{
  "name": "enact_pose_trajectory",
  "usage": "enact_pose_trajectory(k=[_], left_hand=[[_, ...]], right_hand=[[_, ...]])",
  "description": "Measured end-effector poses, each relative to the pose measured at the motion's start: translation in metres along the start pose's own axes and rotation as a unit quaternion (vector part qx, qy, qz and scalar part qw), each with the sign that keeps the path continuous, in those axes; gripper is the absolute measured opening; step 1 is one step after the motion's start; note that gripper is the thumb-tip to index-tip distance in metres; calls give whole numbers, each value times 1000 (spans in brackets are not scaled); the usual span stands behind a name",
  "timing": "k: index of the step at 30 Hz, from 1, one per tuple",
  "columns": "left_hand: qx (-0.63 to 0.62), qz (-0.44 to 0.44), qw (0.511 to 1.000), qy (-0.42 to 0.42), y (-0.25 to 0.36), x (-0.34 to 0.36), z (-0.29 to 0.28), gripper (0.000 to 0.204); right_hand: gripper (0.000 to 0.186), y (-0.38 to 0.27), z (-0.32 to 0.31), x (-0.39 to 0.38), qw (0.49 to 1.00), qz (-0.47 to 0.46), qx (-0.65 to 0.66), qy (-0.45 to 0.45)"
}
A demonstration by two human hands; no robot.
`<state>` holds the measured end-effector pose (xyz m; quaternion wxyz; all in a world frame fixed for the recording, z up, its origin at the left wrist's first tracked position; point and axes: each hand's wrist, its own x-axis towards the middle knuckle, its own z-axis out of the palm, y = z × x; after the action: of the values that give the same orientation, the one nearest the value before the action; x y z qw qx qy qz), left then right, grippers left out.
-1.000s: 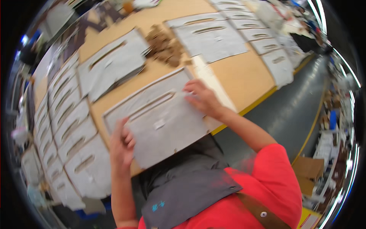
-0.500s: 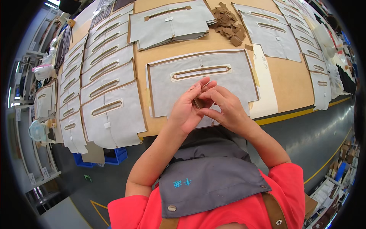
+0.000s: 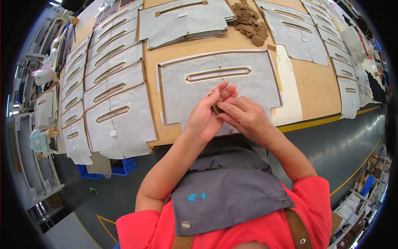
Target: The recorder is applying small rectangular leather reinforcement patches to the edges of openings on fabric panels.
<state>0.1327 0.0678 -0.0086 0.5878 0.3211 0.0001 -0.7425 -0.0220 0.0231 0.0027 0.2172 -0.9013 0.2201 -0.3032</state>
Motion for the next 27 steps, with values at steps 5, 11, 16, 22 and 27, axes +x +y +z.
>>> enact_pose_trajectory(k=[5, 11, 16, 22, 27], left_hand=[[-21, -5, 1000, -2, 2, 2, -2, 38], [32, -65, 997, 40, 12, -8, 0, 35], [145, -70, 987, 20, 8, -8, 0, 23], [133, -9, 991, 27, -14, 6, 15, 19], [187, -9, 982, 7, -14, 28, 7, 19]], right_hand=[[30, 8, 0, -4, 999, -21, -29, -12], [32, 35, -18, 7, 994, -83, -32, 62], [33, 49, -27, 2, 990, -131, -41, 41], [22, 29, -9, -21, 835, 322, 434, 103], [16, 60, -35, -9, 812, 375, 416, 164]])
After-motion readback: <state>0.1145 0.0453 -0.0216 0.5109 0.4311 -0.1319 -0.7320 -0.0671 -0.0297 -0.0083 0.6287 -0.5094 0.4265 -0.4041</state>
